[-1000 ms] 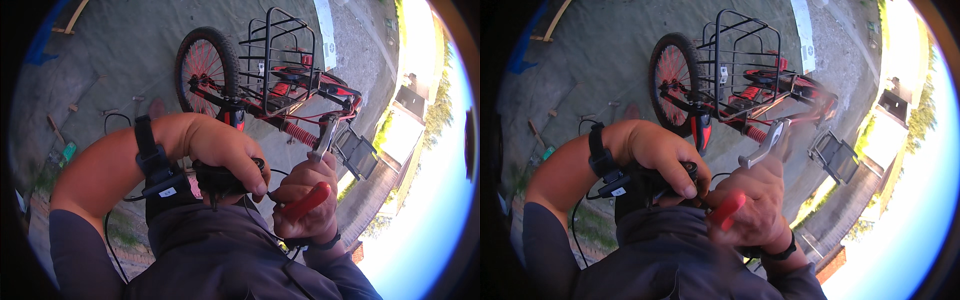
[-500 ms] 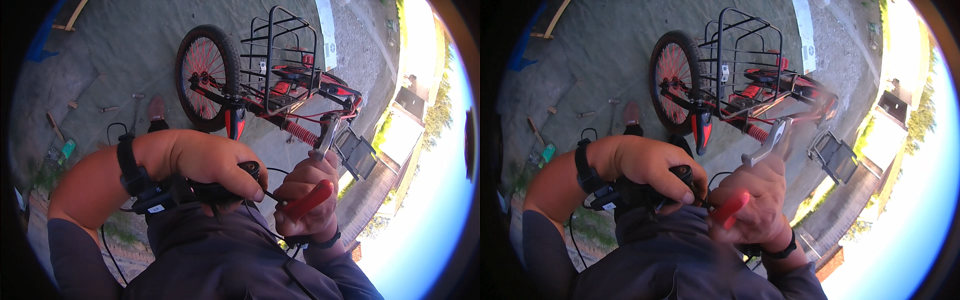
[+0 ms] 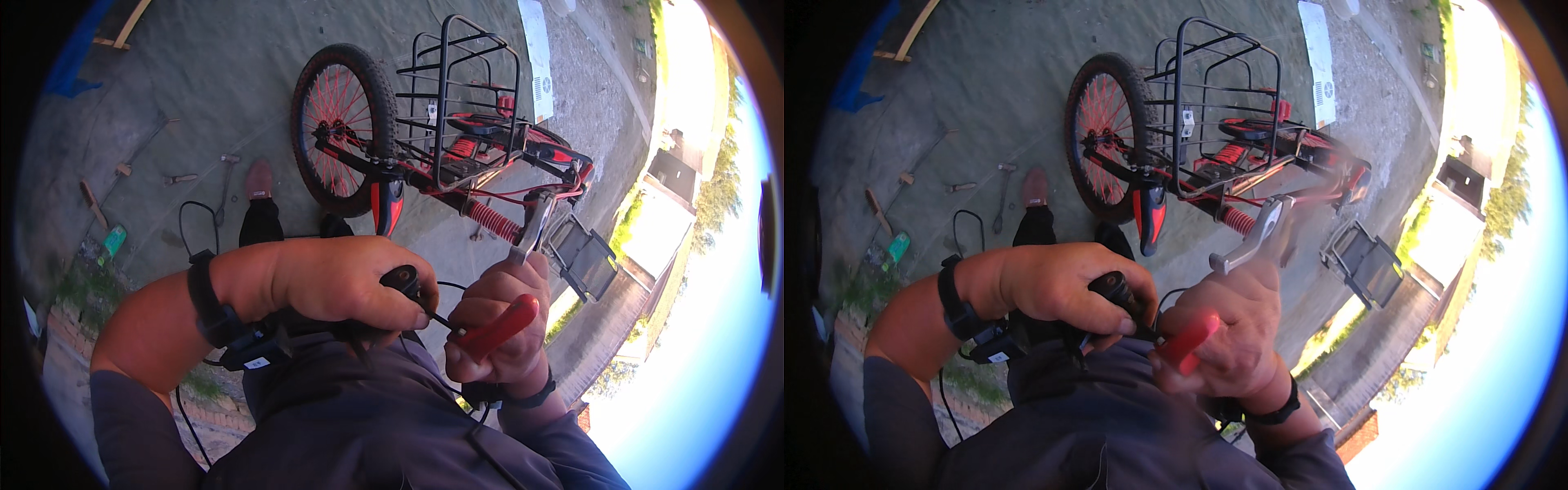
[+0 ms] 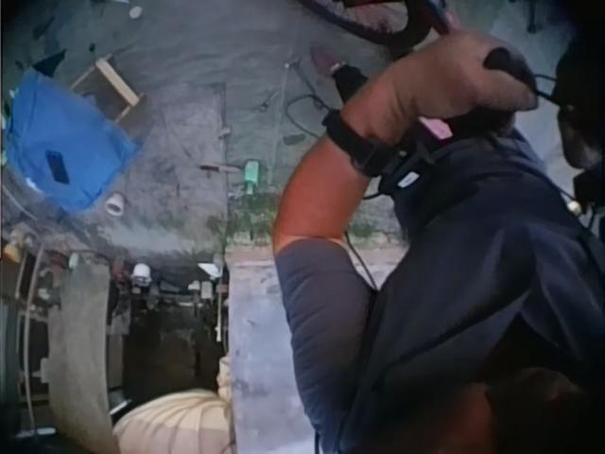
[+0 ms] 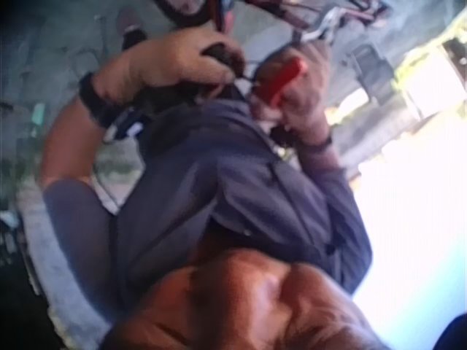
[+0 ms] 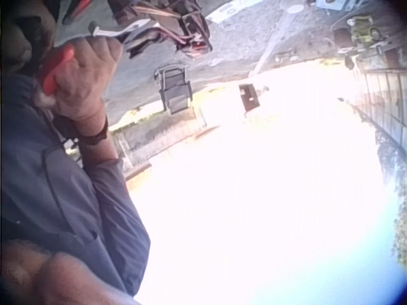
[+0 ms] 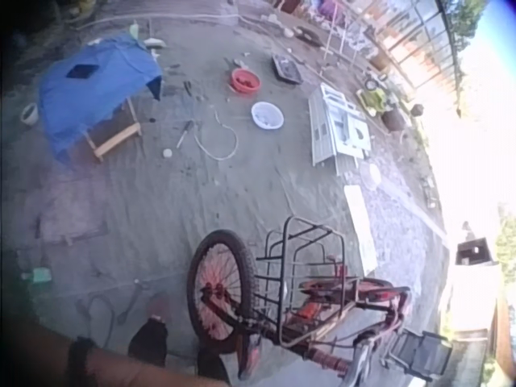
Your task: The person uses a bicycle multi-tool to adjust the brake lever and handlebar components. They select a hex key from the tool and use it to tighten bolts on the bicycle.
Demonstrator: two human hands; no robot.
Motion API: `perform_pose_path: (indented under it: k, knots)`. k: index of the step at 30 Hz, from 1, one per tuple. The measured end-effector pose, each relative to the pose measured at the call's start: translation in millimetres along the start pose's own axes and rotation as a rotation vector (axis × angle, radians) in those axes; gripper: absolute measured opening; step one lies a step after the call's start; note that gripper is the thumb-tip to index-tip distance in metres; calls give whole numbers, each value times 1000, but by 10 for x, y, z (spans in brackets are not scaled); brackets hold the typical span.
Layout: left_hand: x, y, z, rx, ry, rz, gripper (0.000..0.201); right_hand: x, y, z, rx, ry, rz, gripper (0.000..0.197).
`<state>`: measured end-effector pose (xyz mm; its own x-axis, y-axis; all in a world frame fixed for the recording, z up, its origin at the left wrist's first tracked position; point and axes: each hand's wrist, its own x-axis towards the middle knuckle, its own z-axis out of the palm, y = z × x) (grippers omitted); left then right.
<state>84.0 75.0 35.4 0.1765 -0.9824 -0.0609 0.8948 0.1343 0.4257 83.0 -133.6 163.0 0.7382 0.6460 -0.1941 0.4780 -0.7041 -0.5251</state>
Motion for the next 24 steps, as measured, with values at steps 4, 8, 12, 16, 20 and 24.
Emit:
perform_pose_path:
  k: [4,8,12,16,20,24]
  knots:
    - [-28,-25,58,1,68,48,31,17,3,10,-15,10,-26,27]
    - [-40,-35,105,25,130,92,32,14,21,17,-28,22,-50,27]
    - [-55,-52,162,82,197,125,35,24,22,22,-23,38,-59,26]
    - [-42,-109,192,80,253,157,33,30,29,29,-2,45,-59,25]
    - [-31,-149,221,72,288,201,32,32,26,36,-7,60,-68,24]
    - [-25,-184,270,88,332,207,32,20,12,32,-1,72,-77,24]
